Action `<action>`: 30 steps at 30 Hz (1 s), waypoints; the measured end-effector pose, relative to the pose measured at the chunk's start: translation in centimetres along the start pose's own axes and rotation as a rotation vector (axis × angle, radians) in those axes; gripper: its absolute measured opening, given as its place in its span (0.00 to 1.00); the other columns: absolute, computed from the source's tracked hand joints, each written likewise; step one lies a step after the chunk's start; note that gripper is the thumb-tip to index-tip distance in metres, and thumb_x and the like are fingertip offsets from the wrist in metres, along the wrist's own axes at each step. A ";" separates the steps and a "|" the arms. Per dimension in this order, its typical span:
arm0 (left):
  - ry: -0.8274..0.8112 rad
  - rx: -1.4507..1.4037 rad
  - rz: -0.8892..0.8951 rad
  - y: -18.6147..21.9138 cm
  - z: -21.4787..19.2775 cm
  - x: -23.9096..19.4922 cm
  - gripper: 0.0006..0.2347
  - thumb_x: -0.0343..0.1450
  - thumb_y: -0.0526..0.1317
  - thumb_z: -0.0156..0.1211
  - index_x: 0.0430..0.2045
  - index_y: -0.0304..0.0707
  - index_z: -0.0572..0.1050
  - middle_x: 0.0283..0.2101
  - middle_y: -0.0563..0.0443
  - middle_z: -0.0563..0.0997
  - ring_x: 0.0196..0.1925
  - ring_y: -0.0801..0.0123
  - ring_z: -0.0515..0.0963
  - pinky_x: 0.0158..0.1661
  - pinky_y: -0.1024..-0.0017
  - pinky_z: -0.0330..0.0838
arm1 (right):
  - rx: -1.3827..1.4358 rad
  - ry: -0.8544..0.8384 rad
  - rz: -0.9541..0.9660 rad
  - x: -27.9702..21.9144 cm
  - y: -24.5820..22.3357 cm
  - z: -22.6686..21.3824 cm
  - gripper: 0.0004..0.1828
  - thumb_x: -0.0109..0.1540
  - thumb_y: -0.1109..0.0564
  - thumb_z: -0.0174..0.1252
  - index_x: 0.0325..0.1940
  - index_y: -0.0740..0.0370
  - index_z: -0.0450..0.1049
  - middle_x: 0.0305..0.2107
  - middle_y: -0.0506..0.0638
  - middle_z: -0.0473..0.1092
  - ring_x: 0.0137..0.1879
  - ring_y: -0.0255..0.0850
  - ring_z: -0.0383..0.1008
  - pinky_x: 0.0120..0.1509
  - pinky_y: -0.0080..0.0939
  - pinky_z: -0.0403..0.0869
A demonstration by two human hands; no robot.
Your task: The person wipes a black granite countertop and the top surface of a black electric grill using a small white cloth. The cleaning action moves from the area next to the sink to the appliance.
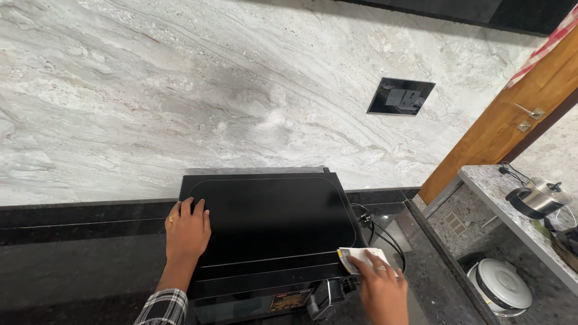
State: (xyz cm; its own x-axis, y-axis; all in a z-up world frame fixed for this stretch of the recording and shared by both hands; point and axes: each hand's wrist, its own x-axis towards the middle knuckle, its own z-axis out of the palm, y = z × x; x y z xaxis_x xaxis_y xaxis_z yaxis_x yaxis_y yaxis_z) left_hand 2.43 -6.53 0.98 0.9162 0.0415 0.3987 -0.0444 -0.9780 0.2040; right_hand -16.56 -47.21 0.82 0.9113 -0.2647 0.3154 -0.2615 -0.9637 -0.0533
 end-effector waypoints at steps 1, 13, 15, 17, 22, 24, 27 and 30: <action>0.001 0.002 -0.003 0.1 -0.1 -0.1 0.19 0.77 0.49 0.44 0.62 0.48 0.71 0.67 0.48 0.67 0.72 0.52 0.62 0.67 0.51 0.58 | 0.002 0.000 -0.003 -0.1 0.1 -0.1 0.25 0.63 0.53 0.56 0.61 0.24 0.76 0.64 0.38 0.66 0.70 0.40 0.66 0.77 0.69 0.55; -0.083 -0.015 -0.018 0.1 -0.2 0.1 0.20 0.78 0.49 0.42 0.64 0.49 0.69 0.68 0.49 0.64 0.73 0.53 0.60 0.68 0.51 0.56 | 0.006 0.007 0.011 -3.1 -5.1 -0.3 0.30 0.58 0.55 0.58 0.61 0.23 0.75 0.66 0.38 0.66 0.70 0.40 0.64 0.74 0.62 0.59; -0.077 -0.033 -0.014 0.1 -0.4 0.2 0.20 0.78 0.49 0.42 0.63 0.48 0.69 0.68 0.48 0.64 0.73 0.51 0.59 0.67 0.51 0.56 | 0.022 0.005 -0.022 -3.6 -6.6 -0.7 0.30 0.58 0.56 0.57 0.61 0.26 0.75 0.65 0.39 0.66 0.70 0.40 0.63 0.74 0.68 0.56; -0.066 -0.036 -0.007 0.0 -0.1 0.2 0.20 0.77 0.49 0.43 0.63 0.47 0.69 0.68 0.48 0.64 0.73 0.51 0.59 0.67 0.50 0.56 | 0.029 0.018 -0.039 -3.9 -7.0 -0.7 0.29 0.58 0.56 0.57 0.61 0.25 0.75 0.65 0.39 0.66 0.70 0.40 0.63 0.73 0.69 0.55; -0.030 -0.036 0.000 0.0 0.1 0.0 0.20 0.77 0.49 0.44 0.63 0.46 0.70 0.68 0.47 0.65 0.72 0.50 0.60 0.67 0.50 0.56 | 0.021 0.080 -0.067 -3.8 -4.6 -0.8 0.27 0.59 0.55 0.57 0.58 0.24 0.77 0.61 0.38 0.68 0.70 0.38 0.65 0.76 0.70 0.55; -0.020 -0.060 -0.001 0.1 -0.2 0.0 0.20 0.77 0.48 0.45 0.62 0.46 0.70 0.67 0.46 0.65 0.72 0.50 0.60 0.67 0.50 0.56 | 0.014 0.048 0.018 -3.6 -3.7 -0.9 0.27 0.59 0.53 0.56 0.59 0.24 0.76 0.65 0.38 0.67 0.69 0.40 0.65 0.74 0.67 0.56; -0.002 -0.072 0.000 0.1 0.1 0.0 0.19 0.76 0.48 0.46 0.62 0.46 0.71 0.67 0.47 0.66 0.72 0.50 0.60 0.67 0.50 0.56 | -0.007 0.089 -0.009 -4.0 -4.2 -0.4 0.29 0.58 0.55 0.55 0.60 0.24 0.76 0.62 0.37 0.67 0.69 0.39 0.66 0.74 0.63 0.59; -0.004 -0.081 -0.008 0.4 -0.2 0.0 0.19 0.76 0.48 0.47 0.61 0.46 0.71 0.67 0.47 0.66 0.72 0.50 0.61 0.67 0.50 0.57 | -0.028 -0.077 -0.008 -4.4 -8.0 -1.1 0.27 0.61 0.52 0.55 0.60 0.22 0.75 0.68 0.38 0.64 0.69 0.40 0.64 0.72 0.64 0.58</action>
State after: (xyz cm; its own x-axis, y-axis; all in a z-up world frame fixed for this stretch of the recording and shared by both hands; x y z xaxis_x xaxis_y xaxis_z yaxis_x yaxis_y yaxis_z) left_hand 2.39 -6.89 1.22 0.9182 0.0481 0.3933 -0.0692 -0.9579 0.2785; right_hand -18.81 -38.34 0.88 0.9349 -0.2600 0.2415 -0.2622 -0.9647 -0.0238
